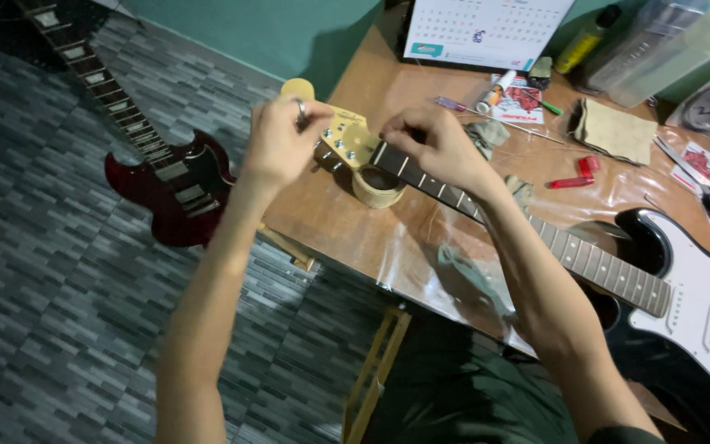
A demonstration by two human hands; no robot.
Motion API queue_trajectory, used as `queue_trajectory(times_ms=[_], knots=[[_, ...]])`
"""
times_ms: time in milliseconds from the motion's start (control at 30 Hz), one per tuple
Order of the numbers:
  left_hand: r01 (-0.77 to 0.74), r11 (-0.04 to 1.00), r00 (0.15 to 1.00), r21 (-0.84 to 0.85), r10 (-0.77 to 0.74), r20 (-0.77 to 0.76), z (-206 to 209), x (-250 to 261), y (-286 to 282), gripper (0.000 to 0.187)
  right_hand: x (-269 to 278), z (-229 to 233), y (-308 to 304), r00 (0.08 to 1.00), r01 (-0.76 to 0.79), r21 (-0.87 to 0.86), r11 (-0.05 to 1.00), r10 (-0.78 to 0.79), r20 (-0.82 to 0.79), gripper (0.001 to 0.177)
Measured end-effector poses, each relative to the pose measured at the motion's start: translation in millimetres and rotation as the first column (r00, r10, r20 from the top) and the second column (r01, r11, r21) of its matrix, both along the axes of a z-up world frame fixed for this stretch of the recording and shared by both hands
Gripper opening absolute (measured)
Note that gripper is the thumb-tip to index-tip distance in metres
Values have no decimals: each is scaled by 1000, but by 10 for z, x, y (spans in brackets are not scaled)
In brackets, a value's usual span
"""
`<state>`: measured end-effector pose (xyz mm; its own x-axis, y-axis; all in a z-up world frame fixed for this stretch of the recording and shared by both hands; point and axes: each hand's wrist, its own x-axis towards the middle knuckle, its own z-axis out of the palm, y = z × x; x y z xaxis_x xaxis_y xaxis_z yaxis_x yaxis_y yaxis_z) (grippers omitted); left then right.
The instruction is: The person strings a black electric guitar by threading strings through the bridge, pulling them along the fretboard, and winding them onto the tuning pegs at the headstock. The person handles the guitar strings and the guitar itself throughout the process.
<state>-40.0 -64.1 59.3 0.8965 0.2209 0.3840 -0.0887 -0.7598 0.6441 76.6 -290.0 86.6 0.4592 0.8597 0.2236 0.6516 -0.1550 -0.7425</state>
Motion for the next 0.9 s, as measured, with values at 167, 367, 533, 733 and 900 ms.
queue_trajectory(times_ms=[167, 367, 533, 733, 900], knots=[[15, 998, 947, -59, 5, 321, 130, -412, -956, 7, -506, 440, -801, 990, -137, 74, 988, 135, 36, 50], [165, 953, 894, -252, -37, 446, 588, -734, -2153, 26, -1253, 245, -1516, 895, 439, 383, 812, -432, -109, 26], [222, 947, 896, -231, -105, 431, 685, -879, -2884, 22, -1645, 510, -2082, 788, 459, 528, 714, -602, 130, 23], [447, 690, 892, -570, -296, 342, 508, -968, -3678, 10, -1812, 245, -2917, 588, 393, 678, 621, -736, 334, 15], [332, 69, 805, -941, -540, 245, 309, -1042, -4243, 15, -2089, 157, -3390, 697, 539, 685, 491, -716, -36, 10]])
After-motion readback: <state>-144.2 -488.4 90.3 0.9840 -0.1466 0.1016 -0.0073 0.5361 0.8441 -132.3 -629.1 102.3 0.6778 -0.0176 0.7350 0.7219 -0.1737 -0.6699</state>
